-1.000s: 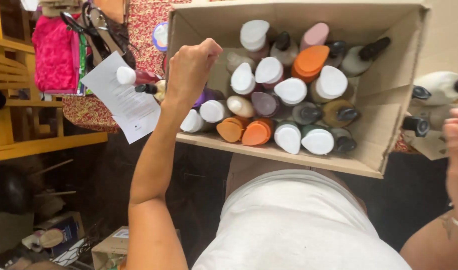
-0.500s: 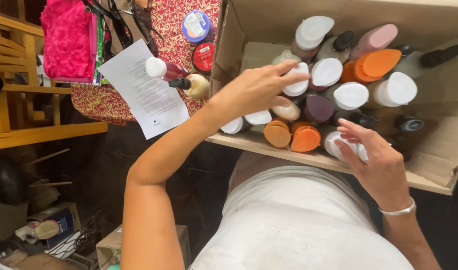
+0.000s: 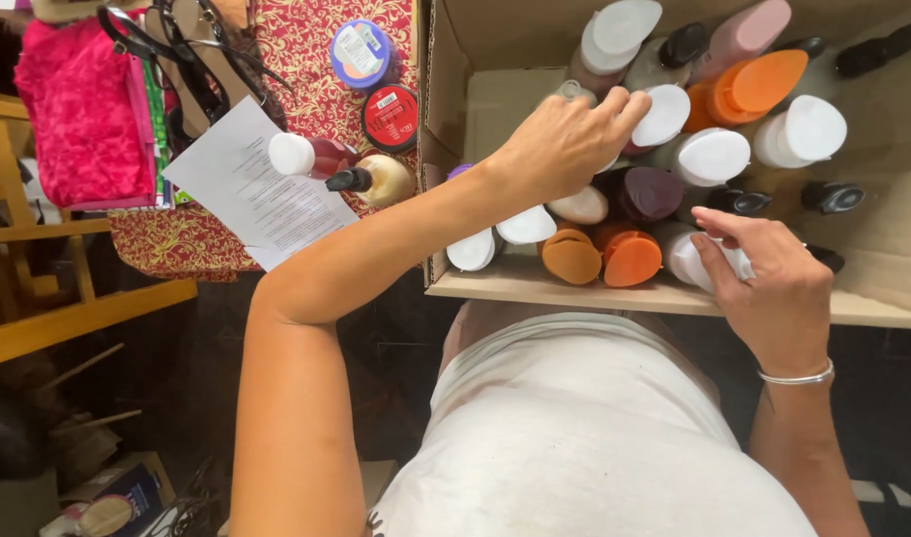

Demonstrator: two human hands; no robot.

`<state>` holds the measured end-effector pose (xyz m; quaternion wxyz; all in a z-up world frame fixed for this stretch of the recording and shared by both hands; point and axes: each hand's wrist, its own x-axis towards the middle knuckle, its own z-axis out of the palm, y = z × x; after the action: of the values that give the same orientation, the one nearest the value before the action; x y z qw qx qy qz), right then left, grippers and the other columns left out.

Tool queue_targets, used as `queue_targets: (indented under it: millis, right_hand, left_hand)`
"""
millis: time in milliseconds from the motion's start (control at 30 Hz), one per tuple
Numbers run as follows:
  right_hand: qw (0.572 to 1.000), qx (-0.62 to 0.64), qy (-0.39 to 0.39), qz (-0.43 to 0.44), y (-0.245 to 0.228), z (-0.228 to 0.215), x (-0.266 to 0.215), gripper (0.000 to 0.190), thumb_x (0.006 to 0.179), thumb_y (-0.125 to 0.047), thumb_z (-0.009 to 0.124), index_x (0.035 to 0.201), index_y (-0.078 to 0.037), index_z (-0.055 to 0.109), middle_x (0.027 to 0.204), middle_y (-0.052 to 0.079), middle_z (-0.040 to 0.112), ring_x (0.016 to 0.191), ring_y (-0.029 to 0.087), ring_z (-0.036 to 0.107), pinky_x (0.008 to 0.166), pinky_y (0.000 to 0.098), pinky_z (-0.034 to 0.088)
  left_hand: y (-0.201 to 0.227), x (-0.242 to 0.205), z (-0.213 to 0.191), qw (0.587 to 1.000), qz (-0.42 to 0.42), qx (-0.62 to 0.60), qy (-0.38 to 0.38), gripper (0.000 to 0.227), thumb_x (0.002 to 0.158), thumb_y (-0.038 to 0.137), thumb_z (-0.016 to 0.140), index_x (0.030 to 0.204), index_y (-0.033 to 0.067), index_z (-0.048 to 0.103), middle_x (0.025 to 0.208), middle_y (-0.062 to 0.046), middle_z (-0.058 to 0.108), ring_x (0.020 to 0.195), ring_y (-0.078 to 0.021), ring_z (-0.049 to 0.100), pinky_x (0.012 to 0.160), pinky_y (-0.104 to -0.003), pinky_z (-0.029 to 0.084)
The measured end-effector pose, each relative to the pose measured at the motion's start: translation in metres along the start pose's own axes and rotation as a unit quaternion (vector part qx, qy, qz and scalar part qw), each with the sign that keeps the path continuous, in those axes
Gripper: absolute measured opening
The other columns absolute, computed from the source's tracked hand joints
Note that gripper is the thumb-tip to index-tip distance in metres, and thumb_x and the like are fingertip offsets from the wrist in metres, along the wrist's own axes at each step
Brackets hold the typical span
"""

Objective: Organizing and arranging various cosmetic bottles and jars inside a cardboard box on a table while checking a list.

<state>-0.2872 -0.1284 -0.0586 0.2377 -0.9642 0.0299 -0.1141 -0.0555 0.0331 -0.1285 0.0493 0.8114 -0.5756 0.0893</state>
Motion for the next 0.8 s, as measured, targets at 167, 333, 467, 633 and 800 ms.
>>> queue_targets:
  millis: [167, 333, 467, 633, 800]
  right_hand:
    - [0.999, 0.007, 0.015, 0.027, 0.000, 0.004, 0.001, 0.016, 0.112, -0.005, 0.077, 0.127, 0.001, 0.077, 0.114, 0.010, 0.078, 0.099, 0.022, 0.071, 0.090, 0.0335, 0.054]
    - [0.999, 0.010, 0.011, 0.032, -0.002, 0.004, 0.002, 0.016, 0.112, -0.004, 0.077, 0.127, 0.001, 0.077, 0.113, 0.009, 0.078, 0.101, 0.022, 0.072, 0.091, 0.0334, 0.054]
    - [0.999, 0.021, 0.005, 0.039, -0.001, 0.003, 0.003, 0.017, 0.112, -0.003, 0.078, 0.128, 0.002, 0.077, 0.113, 0.011, 0.077, 0.100, 0.022, 0.072, 0.091, 0.0334, 0.054]
    - [0.999, 0.015, -0.004, 0.036, 0.002, 0.003, 0.003, 0.019, 0.112, -0.003, 0.080, 0.131, 0.002, 0.077, 0.111, 0.010, 0.077, 0.098, 0.021, 0.071, 0.090, 0.0329, 0.054]
    - [0.999, 0.010, 0.002, 0.041, 0.005, 0.001, 0.003, 0.018, 0.113, -0.005, 0.079, 0.130, 0.001, 0.078, 0.111, 0.009, 0.078, 0.101, 0.023, 0.072, 0.090, 0.0336, 0.054]
  left_hand:
    - [-0.007, 0.009, 0.005, 0.965, -0.029, -0.214, -0.147, 0.066, 0.062, 0.000, 0.084, 0.114, 0.0042, 0.042, 0.104, -0.012, 0.048, 0.062, -0.0442, 0.067, 0.039, -0.054, 0.047]
    - [-0.002, 0.008, 0.007, 0.946, -0.065, -0.294, -0.124, 0.063, 0.057, -0.008, 0.081, 0.105, 0.0069, 0.043, 0.098, -0.011, 0.047, 0.063, -0.0388, 0.060, 0.044, -0.051, 0.044]
    - [-0.006, 0.009, 0.008, 0.948, -0.057, -0.289, -0.121, 0.062, 0.059, -0.009, 0.078, 0.109, 0.0072, 0.044, 0.098, -0.011, 0.047, 0.066, -0.0371, 0.059, 0.045, -0.050, 0.045]
    - [-0.011, -0.001, -0.024, 0.947, -0.034, -0.290, -0.132, 0.061, 0.066, -0.006, 0.082, 0.113, 0.0074, 0.045, 0.110, -0.012, 0.046, 0.078, -0.0386, 0.065, 0.051, -0.051, 0.051]
    - [-0.026, -0.042, -0.111, 0.984, -0.062, -0.153, -0.061, 0.063, 0.094, 0.022, 0.080, 0.145, 0.0111, 0.045, 0.151, -0.001, 0.047, 0.119, -0.0187, 0.071, 0.093, -0.029, 0.058]
